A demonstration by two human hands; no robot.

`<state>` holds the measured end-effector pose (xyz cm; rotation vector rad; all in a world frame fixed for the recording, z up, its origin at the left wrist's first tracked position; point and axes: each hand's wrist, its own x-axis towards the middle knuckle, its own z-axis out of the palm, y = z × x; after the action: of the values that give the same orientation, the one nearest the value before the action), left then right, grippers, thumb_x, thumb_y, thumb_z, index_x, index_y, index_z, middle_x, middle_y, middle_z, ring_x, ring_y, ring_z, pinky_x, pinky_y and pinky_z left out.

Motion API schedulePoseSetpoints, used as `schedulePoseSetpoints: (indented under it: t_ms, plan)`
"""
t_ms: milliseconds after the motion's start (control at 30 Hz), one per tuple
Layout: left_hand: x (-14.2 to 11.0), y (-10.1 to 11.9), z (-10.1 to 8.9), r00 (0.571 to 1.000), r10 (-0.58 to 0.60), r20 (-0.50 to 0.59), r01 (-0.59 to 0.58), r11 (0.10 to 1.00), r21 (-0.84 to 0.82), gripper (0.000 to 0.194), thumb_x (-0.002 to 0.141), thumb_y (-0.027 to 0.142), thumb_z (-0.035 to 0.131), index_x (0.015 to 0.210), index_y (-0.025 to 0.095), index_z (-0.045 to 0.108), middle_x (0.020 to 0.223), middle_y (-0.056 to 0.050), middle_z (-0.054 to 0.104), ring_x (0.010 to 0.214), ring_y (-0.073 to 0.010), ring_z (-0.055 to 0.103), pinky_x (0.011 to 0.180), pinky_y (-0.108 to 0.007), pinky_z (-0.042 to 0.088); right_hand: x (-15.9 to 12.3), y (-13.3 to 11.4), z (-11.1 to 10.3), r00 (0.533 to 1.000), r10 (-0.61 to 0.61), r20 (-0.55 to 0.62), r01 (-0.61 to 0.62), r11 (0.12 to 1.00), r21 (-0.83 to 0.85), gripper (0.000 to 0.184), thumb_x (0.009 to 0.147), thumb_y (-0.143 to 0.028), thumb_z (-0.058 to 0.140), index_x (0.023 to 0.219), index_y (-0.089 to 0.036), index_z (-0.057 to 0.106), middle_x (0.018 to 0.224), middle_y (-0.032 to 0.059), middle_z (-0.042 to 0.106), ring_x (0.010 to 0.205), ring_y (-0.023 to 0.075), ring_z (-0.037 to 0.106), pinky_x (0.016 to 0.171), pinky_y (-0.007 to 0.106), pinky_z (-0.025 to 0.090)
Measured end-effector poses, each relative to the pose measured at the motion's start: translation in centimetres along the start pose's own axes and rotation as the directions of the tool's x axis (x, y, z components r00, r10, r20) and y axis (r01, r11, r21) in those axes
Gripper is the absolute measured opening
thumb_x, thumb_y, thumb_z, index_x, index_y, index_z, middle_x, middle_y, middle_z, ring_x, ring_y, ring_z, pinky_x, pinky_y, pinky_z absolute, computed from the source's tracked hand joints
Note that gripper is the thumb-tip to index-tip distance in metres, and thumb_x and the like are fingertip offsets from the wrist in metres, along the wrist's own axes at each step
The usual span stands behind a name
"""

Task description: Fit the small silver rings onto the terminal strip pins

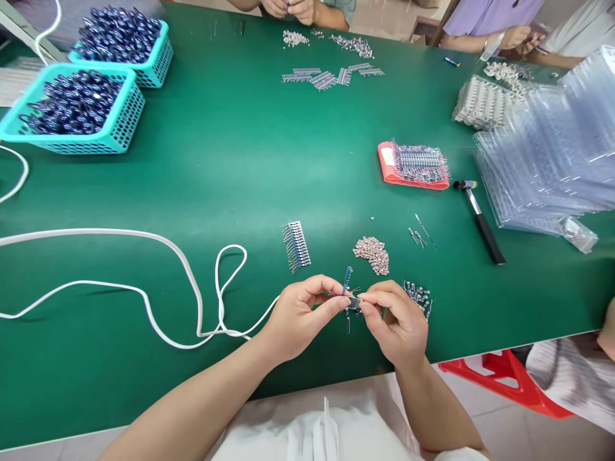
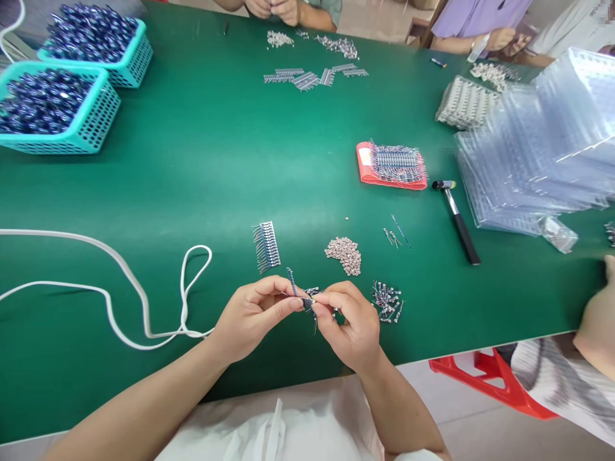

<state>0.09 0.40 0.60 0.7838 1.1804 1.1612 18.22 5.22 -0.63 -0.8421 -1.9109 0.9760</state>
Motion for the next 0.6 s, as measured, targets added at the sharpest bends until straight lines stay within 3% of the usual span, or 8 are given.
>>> schedulePoseSetpoints:
  t_ms: [267,600]
  plan:
    - [0.04,0.27,-0.1,0.996,0.094,0.005,-0.094,0.983,0.16,0.012,0.085,0.027,0.067,0.084,0.015,0.065,0.085,-0.006,0.071,0.08,-0.0168,0.068,0.078,-0.029,0.056,0.01,0.15,0.04,1.0,0.0,0.01,0.0,1.0,-0.001,0.028,0.083,-0.004,0.062,0.101,-0.025,0.066,0.087,0.0012,0.063,0.073,0.0136,0.061,0.061,0.027,0.048]
    - [-0.01,0.39,-0.12,0.99,0.141,0.0,-0.136,0.96,0.245,0.01,0.085,0.025,0.065,0.084,0.015,0.066,0.083,-0.006,0.071,0.078,-0.017,0.068,0.075,-0.028,0.055,0.13,0.11,-0.17,0.998,0.039,0.04,-0.039,0.999,-0.001,0.022,0.084,-0.007,0.063,0.097,-0.024,0.067,0.083,0.0002,0.063,0.07,0.0122,0.059,0.057,0.026,0.044]
